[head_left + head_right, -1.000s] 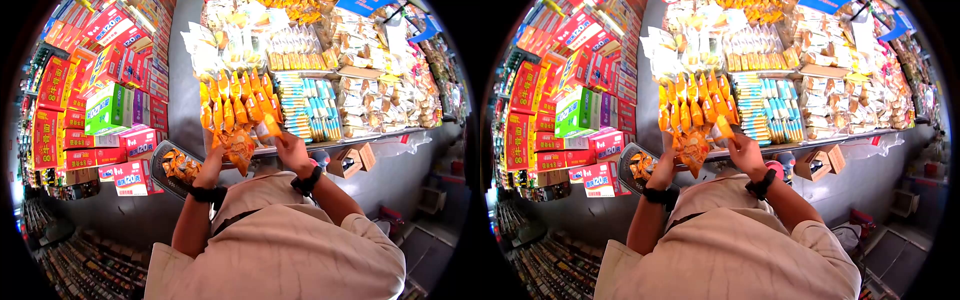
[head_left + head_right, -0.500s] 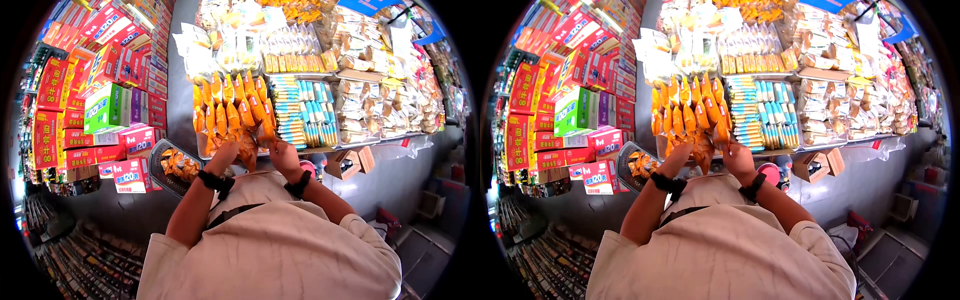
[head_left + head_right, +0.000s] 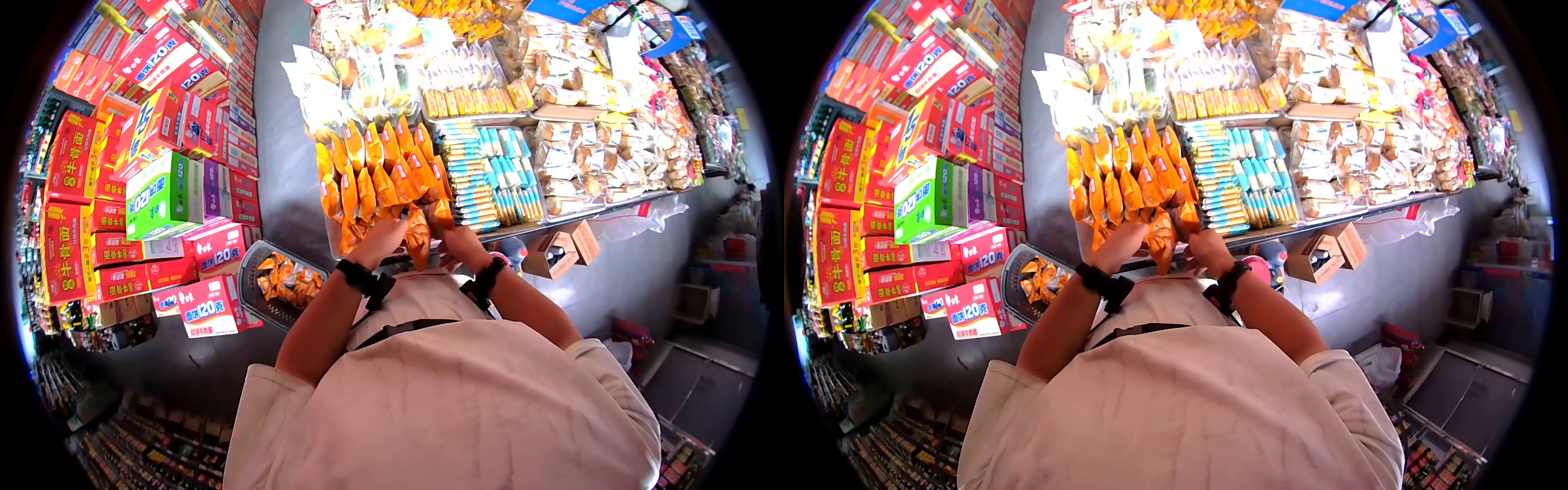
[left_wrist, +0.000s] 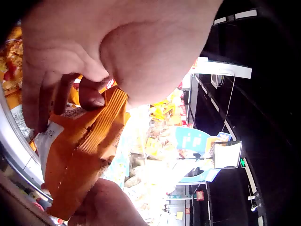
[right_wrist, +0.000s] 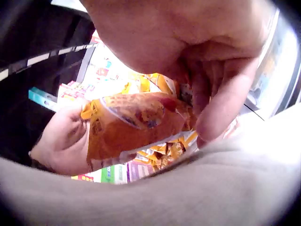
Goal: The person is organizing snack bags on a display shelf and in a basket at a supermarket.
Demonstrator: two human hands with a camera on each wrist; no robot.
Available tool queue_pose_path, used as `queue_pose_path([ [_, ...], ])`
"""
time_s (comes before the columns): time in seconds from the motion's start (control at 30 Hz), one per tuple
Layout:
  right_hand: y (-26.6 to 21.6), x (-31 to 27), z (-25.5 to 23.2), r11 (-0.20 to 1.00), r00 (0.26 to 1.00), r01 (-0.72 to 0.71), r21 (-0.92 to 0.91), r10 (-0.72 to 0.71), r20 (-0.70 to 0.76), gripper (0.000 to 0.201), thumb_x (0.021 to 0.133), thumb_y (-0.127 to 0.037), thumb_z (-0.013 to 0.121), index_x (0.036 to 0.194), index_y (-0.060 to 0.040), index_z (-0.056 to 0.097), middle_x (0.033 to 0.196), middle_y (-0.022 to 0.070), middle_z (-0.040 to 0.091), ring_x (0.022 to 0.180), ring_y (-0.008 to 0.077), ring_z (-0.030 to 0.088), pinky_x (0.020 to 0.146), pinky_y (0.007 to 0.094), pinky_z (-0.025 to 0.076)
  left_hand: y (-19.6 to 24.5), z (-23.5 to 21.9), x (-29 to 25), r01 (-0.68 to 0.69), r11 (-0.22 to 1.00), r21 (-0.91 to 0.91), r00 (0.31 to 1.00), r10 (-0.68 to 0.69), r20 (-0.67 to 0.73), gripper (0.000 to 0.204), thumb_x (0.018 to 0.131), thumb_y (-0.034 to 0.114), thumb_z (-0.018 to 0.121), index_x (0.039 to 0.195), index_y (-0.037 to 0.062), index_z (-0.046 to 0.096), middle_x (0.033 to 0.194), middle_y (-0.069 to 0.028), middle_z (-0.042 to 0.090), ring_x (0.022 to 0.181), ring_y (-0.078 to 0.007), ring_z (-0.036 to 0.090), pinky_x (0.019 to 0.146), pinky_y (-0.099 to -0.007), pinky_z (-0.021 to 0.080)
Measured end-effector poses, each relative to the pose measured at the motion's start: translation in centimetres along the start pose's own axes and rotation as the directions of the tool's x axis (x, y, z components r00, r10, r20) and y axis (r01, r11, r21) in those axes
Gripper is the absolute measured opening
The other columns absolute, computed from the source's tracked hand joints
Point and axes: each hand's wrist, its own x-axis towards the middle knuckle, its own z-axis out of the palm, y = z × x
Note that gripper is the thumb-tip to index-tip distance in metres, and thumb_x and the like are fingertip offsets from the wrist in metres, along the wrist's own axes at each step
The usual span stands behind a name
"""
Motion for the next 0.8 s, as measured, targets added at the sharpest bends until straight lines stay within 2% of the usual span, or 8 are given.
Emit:
queue_pose_path([
  [0.1,-0.6,-0.5,0.1,0.995,1.0,-0.02,-0.099,0.02,-0.008,0.048,0.1,-0.028,0.043,0.091,0.0158,0.062,0.087,0.024,0.071,0.065,0.0358,0.073,0.053,0.0441,0.062,-1.7,0.0,2.1,-0.027,0.994,0.109,0.999,0.03,-0.03,0.042,0.1,0.03,0.043,0.091,-0.0062,0.06,0.082,-0.0172,0.064,0.072,-0.0249,0.062,0.065,-0.0397,0.049],
  [0.27,-0.5,-2.2,0.4,0.79,0.912,0.257,-0.557,-0.389,-0.132,0.039,0.096,-0.031,0.055,0.099,0.0062,0.064,0.07,0.0184,0.069,0.056,0.0288,0.071,0.047,0.0383,0.059,-1.8,-0.4,2.1,-0.045,0.974,0.224,0.998,0.052,-0.024,0.049,0.099,0.035,0.042,0.083,-0.0092,0.057,0.069,-0.0192,0.059,0.071,-0.0298,0.062,0.067,-0.0452,0.045],
  [0.43,-1.2,-1.8,0.9,0.451,0.656,0.292,-0.844,-0.736,-0.167,0.047,0.089,-0.041,0.067,0.117,-0.0028,0.063,0.087,0.0207,0.072,0.078,0.0363,0.071,0.069,0.0455,0.058,-1.5,-3.2,-1.5,-0.069,0.994,-0.08,0.996,0.072,0.045,0.038,0.101,0.026,0.043,0.1,-0.005,0.064,0.095,-0.0134,0.069,0.083,-0.0204,0.066,0.071,-0.0333,0.053],
  [0.5,-2.9,-3.3,1.7,0.459,0.665,0.266,-0.848,-0.724,-0.183,0.034,0.09,-0.038,0.065,0.1,-0.0046,0.065,0.086,0.0179,0.07,0.083,0.0397,0.069,0.069,0.0497,0.054,-4.1,-5.6,-1.2,-0.077,0.995,-0.057,0.991,0.082,0.102,0.034,0.102,0.022,0.042,0.109,-0.003,0.065,0.108,-0.0088,0.068,0.09,-0.016,0.066,0.075,-0.0292,0.055],
  [0.57,-3.8,-3.7,2.1,0.325,0.542,0.47,-0.821,-0.84,-0.022,0.029,0.091,-0.035,0.062,0.095,-0.0071,0.069,0.086,0.0129,0.069,0.081,0.0383,0.068,0.069,0.0484,0.054,-3.9,-6.4,-3.1,-0.038,0.993,-0.113,0.989,0.054,0.141,0.034,0.103,0.02,0.042,0.111,-0.0044,0.065,0.11,-0.0084,0.069,0.092,-0.0161,0.066,0.078,-0.0307,0.056],
  [0.63,-4.7,-5.2,2.5,0.308,0.598,0.458,-0.834,-0.801,0.032,0.02,0.091,-0.027,0.063,0.091,-0.0095,0.072,0.087,0.0078,0.065,0.082,0.0336,0.066,0.071,0.0446,0.054,-3.4,-7.4,-5.3,-0.002,0.993,-0.114,0.991,0.017,0.133,0.034,0.103,0.018,0.041,0.115,-0.0049,0.063,0.112,-0.0088,0.069,0.095,-0.0149,0.067,0.082,-0.0316,0.055],
  [0.7,-5.1,-6.6,2.5,-0.021,0.383,0.613,-0.79,-0.866,0.321,0.012,0.087,-0.019,0.067,0.093,-0.0115,0.074,0.091,0.0049,0.063,0.091,0.0287,0.063,0.075,0.0423,0.053,-3.7,-8.0,-7.1,-0.004,0.967,-0.254,0.996,0.026,0.08,0.035,0.105,0.028,0.046,0.12,0.0015,0.063,0.114,-0.0049,0.069,0.103,-0.014,0.068,0.092,-0.0292,0.054],
  [0.8,-6.5,-9.9,2.1,-0.21,0.369,0.603,-0.77,-0.782,0.503,0.015,0.078,-0.012,0.069,0.091,-0.0143,0.074,0.096,0.0012,0.061,0.099,0.0231,0.059,0.084,0.0391,0.049,-4.8,-8.6,-8.9,-0.05,0.958,-0.283,0.998,0.062,0.032,0.037,0.105,0.028,0.045,0.123,0.0009,0.062,0.113,-0.0055,0.069,0.104,-0.0145,0.067,0.095,-0.03,0.052],
])
